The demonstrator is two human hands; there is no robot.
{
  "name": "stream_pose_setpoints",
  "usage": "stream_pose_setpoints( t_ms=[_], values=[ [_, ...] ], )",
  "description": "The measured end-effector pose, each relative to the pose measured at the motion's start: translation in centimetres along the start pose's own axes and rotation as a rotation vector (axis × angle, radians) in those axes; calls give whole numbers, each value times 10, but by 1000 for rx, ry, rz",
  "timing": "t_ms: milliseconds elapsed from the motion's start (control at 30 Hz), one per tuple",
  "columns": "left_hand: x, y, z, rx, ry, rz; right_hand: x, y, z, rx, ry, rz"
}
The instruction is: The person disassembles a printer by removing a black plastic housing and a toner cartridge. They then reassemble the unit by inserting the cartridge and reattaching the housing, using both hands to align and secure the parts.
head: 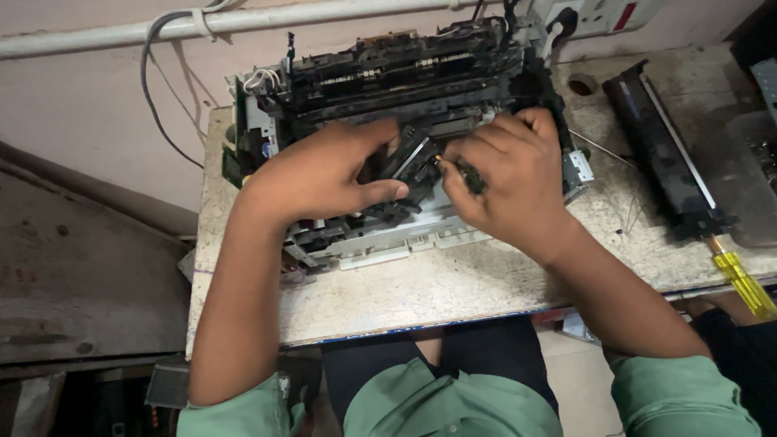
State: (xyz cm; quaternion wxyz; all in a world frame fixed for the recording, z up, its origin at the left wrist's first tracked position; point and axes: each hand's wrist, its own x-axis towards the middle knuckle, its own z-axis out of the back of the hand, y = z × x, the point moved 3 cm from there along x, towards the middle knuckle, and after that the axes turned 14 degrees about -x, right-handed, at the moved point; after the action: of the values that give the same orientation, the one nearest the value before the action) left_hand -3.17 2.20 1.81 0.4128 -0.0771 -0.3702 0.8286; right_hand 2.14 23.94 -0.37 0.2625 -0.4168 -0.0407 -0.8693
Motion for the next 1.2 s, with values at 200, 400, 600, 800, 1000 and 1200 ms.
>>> stream_pose_setpoints(
  t_ms=[200,400,600,800,1000,1200],
  values=[
    [0,-3,2,2,-16,-138,3,-5,-5,227,89,-135],
    [0,-5,-1,-32,40,66,3,-7,-3,297,130,-196],
    [0,-7,-1,-5,41,-40,4,-6,-2,265,92,-167],
    [2,-3,-2,-13,58,31,3,-8,-5,333,101,-233],
    [2,-6,-2,-43,74,21,2,-13,-8,438,157,-256],
    [3,-6,-4,-49,77,8,1,-12,-8,479,192,-278]
  ],
)
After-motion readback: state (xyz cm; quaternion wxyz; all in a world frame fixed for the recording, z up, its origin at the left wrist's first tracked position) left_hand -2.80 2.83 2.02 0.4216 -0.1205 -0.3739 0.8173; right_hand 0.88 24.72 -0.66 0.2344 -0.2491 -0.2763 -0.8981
